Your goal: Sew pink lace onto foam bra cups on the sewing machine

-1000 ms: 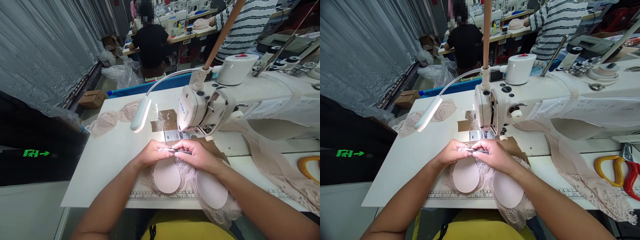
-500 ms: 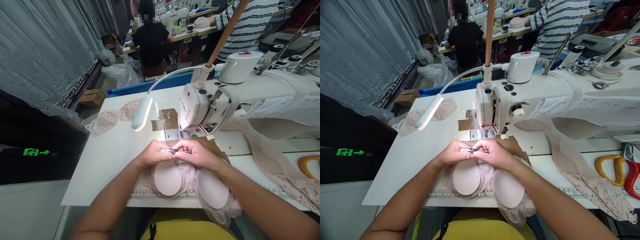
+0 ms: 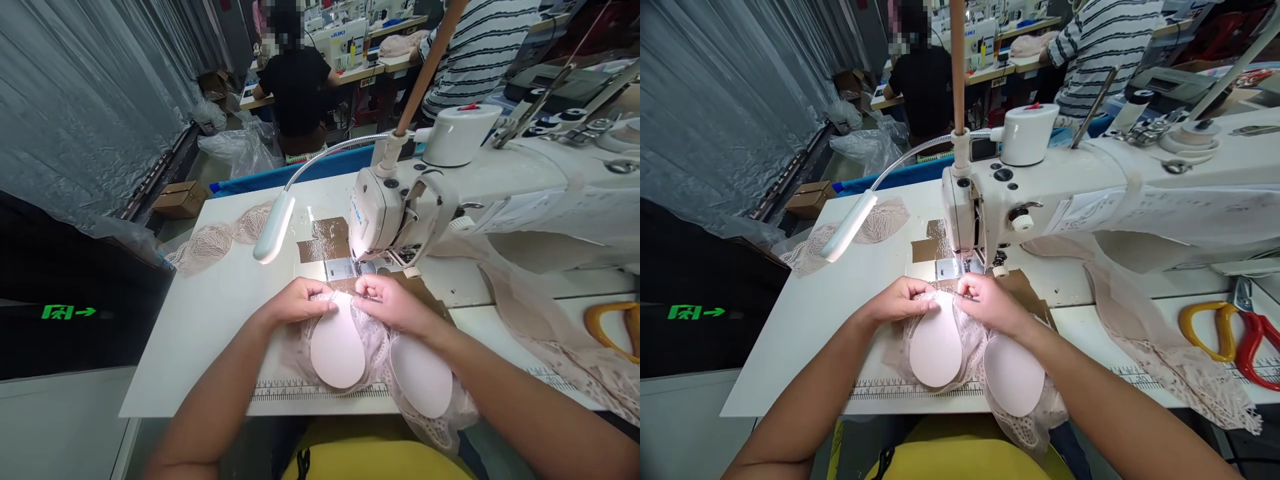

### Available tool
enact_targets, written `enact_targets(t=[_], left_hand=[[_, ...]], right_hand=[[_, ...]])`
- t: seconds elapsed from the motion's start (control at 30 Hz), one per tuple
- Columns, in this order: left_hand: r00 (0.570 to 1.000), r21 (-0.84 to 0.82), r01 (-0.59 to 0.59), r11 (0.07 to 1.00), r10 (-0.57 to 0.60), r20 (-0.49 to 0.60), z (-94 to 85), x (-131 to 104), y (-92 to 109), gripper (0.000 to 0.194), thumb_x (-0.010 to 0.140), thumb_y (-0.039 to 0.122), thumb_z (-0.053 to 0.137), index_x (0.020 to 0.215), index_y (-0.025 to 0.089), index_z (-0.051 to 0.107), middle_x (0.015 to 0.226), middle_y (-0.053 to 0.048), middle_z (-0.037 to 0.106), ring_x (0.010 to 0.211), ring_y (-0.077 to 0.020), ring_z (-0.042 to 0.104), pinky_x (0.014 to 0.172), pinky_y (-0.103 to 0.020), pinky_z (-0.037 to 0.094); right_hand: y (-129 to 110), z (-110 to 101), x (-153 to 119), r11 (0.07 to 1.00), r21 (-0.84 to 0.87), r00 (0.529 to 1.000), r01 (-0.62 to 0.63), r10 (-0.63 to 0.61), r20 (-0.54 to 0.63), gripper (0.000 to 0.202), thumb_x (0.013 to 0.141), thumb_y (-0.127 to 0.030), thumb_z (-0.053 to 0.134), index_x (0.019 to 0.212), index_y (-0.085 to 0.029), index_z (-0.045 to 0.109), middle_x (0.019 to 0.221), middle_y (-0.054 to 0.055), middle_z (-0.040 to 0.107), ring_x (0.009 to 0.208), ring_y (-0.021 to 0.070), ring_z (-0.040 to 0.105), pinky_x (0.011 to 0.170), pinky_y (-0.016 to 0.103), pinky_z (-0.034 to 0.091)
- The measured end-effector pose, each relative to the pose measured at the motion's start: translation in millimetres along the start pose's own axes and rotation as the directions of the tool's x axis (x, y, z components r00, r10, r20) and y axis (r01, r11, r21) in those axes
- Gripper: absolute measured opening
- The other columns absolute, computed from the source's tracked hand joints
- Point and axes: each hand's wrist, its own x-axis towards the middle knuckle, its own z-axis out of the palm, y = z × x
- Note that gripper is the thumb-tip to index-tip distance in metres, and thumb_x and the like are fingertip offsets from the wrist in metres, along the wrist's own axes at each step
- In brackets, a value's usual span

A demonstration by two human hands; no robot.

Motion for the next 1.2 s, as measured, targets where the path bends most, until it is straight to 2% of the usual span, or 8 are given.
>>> enact_targets(t=[0.1,0.23,0.33,0.43,0.53,0.7,0.97,1.2], left_hand=[[0.997,0.221,0.049,0.974,-0.032,-0.077,-19.9,-0.3,1.1,0.032,0.078,0.043,0.064,0.072,0.012,0.06,0.064,0.0,0.051,0.056,-0.0092,0.044,0.051,-0.02,0.033],[0.984,0.502,0.076,0.862,0.017,-0.179,-37.1,14.0,9.1,0.028,0.082,0.04,0.054,0.073,0.014,0.06,0.062,-0.001,0.051,0.055,-0.0119,0.047,0.05,-0.022,0.036],[0.957,0.608,0.083,0.79,0.107,-0.269,-32.9,26.6,21.3,0.018,0.082,0.029,0.052,0.079,0.015,0.062,0.077,-0.005,0.058,0.071,-0.0184,0.056,0.061,-0.026,0.043],[0.904,0.747,0.111,0.656,0.245,-0.35,-12.0,28.2,30.0,0.022,0.083,0.023,0.049,0.098,0.016,0.063,0.1,-0.01,0.059,0.093,-0.0252,0.055,0.078,-0.034,0.045],[0.906,0.876,0.102,0.47,0.319,-0.277,18.8,21.9,27.5,0.027,0.09,0.027,0.045,0.108,0.016,0.062,0.103,-0.01,0.059,0.091,-0.0241,0.057,0.079,-0.035,0.048],[0.94,0.968,0.007,0.251,0.328,-0.092,51.8,19.9,12.6,0.039,0.09,0.033,0.049,0.12,0.011,0.055,0.124,-0.015,0.052,0.113,-0.0304,0.049,0.094,-0.044,0.047],[0.956,0.976,-0.117,0.184,0.287,0.06,30.5,32.5,14.2,0.051,0.089,0.033,0.049,0.132,0.005,0.046,0.136,-0.018,0.044,0.125,-0.0314,0.042,0.103,-0.046,0.041],[0.95,0.969,-0.206,0.135,0.266,0.165,17.5,42.9,20.1,0.051,0.085,0.028,0.049,0.13,0.005,0.048,0.131,-0.018,0.049,0.119,-0.0301,0.049,0.102,-0.044,0.041]], right_hand=[[1.5,-13.7,-4.9,0.975,-0.215,0.994,-0.051,0.029,-0.102,0.007,0.078,-0.028,0.051,0.074,-0.021,0.05,0.062,-0.005,0.049,0.058,0.0118,0.045,0.056,0.024,0.033],[-2.5,-28.5,-10.7,0.899,-0.435,0.997,-0.061,0.037,-0.064,0.016,0.08,-0.029,0.05,0.088,-0.023,0.063,0.069,-0.001,0.062,0.06,0.0146,0.053,0.058,0.025,0.036],[-2.9,-29.6,-13.2,0.853,-0.521,0.999,-0.018,0.001,-0.034,0.02,0.082,-0.03,0.048,0.089,-0.022,0.065,0.076,0.002,0.066,0.061,0.0151,0.054,0.055,0.024,0.035],[3.4,-26.0,-13.4,0.78,-0.625,0.997,-0.027,-0.028,-0.078,0.022,0.084,-0.033,0.048,0.07,-0.02,0.059,0.059,-0.001,0.057,0.054,0.014,0.048,0.05,0.024,0.029],[9.5,-22.9,-12.0,0.743,-0.669,0.985,-0.003,-0.112,-0.129,0.024,0.085,-0.036,0.049,0.067,-0.02,0.056,0.059,-0.001,0.054,0.056,0.0134,0.046,0.052,0.024,0.03],[6.0,-20.4,-11.2,0.694,-0.72,0.987,0.018,-0.125,-0.096,0.025,0.081,-0.02,0.048,0.098,-0.025,0.065,0.085,0.001,0.067,0.069,0.0149,0.056,0.06,0.024,0.034],[9.2,-17.9,-11.9,0.599,-0.801,0.992,0.023,-0.116,-0.059,0.031,0.083,-0.019,0.05,0.11,-0.025,0.064,0.091,0.001,0.069,0.071,0.0164,0.059,0.062,0.027,0.034],[14.6,-14.6,-10.7,0.619,-0.785,0.984,0.026,-0.156,-0.091,0.038,0.078,-0.016,0.054,0.114,-0.024,0.063,0.097,0.001,0.069,0.074,0.0167,0.059,0.06,0.027,0.033]])
